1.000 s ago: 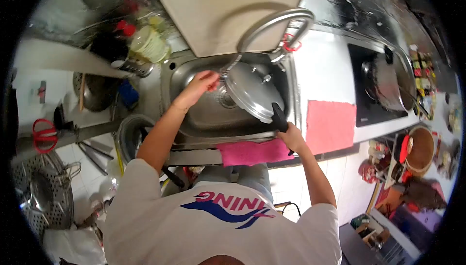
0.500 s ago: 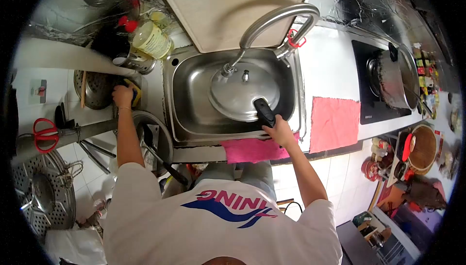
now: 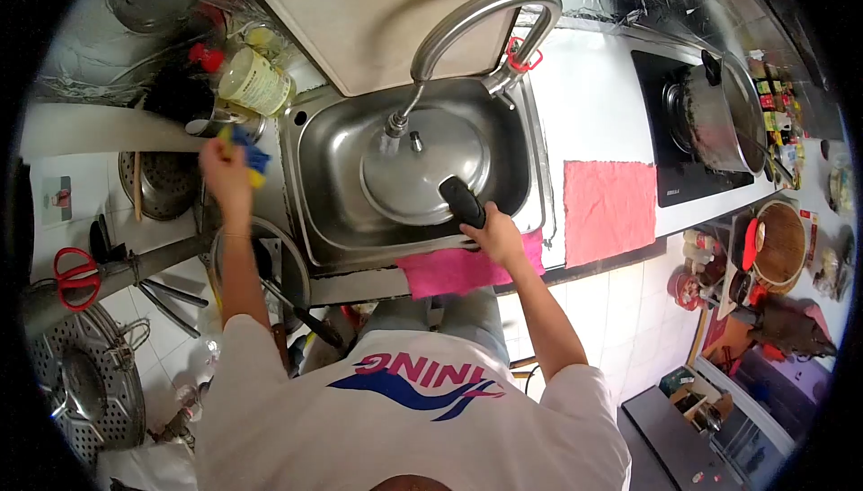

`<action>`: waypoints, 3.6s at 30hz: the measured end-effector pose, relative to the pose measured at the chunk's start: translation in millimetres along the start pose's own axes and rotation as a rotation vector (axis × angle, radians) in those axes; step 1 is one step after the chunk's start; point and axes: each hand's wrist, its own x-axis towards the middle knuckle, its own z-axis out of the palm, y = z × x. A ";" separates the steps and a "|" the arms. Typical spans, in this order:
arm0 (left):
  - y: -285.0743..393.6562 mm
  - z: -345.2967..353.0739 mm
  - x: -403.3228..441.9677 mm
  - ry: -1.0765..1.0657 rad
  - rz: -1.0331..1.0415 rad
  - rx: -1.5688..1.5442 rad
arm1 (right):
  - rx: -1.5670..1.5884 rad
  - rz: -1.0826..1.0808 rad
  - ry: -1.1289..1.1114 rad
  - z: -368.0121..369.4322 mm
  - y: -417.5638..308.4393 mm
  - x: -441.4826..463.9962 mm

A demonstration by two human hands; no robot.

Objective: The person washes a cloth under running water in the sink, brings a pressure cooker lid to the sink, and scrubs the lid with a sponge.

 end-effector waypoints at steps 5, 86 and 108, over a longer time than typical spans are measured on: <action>48.1 118.3 -105.4 -0.529 0.260 0.251 | 0.049 -0.009 -0.017 -1.5 0.4 1.9; 7.5 77.9 -133.2 -0.788 0.795 0.174 | 0.557 0.157 -0.222 -0.7 -26.7 5.9; -52.8 188.0 -49.6 -0.647 0.242 -0.165 | 0.726 0.222 -0.304 -18.8 -17.2 7.0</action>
